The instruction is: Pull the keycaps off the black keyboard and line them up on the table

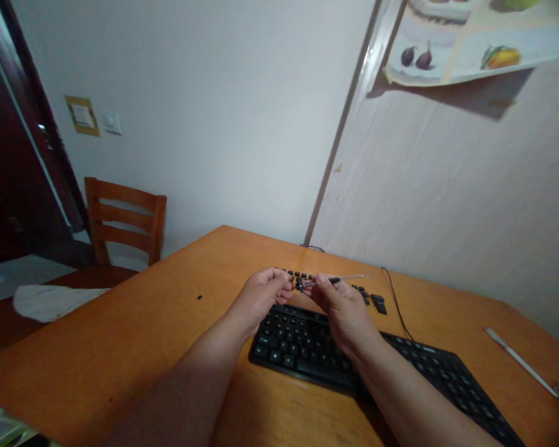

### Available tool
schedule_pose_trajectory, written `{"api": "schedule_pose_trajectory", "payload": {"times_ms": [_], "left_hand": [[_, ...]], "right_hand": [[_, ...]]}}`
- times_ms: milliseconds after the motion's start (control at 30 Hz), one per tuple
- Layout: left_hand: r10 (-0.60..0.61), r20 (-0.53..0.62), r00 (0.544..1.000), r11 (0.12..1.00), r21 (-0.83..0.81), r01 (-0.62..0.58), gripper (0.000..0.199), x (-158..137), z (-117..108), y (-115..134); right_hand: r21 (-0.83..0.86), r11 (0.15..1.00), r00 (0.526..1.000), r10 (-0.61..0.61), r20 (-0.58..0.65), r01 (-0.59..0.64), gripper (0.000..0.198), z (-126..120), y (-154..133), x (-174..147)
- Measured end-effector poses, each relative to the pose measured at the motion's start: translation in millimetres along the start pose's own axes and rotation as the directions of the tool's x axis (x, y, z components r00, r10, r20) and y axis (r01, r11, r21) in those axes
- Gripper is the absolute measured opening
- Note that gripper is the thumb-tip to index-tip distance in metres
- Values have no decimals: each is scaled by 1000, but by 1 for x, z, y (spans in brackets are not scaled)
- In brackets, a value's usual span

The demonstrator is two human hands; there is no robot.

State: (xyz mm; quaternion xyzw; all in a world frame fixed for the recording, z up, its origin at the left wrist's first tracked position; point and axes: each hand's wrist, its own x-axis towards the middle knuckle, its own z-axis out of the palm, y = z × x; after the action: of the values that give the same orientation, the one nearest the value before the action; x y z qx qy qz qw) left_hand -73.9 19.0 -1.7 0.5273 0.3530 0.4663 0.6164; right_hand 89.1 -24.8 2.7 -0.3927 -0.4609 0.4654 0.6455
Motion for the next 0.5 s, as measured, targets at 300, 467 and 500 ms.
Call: {"api": "schedule_pose_trajectory", "payload": {"times_ms": [300, 467, 500], "left_hand": [[-84, 123, 989, 978, -182, 106, 29, -7, 4, 4], [-116, 150, 982, 958, -243, 150, 30, -9, 4, 4], [-121, 153, 981, 955, -252, 157, 30, -8, 4, 4]], "right_hand": [[-283, 939, 980, -197, 28, 197, 31, 4, -9, -4], [-329, 903, 960, -272, 64, 278, 27, 3, -4, -4], [-341, 893, 955, -288, 65, 292, 26, 2, -3, -4]]}}
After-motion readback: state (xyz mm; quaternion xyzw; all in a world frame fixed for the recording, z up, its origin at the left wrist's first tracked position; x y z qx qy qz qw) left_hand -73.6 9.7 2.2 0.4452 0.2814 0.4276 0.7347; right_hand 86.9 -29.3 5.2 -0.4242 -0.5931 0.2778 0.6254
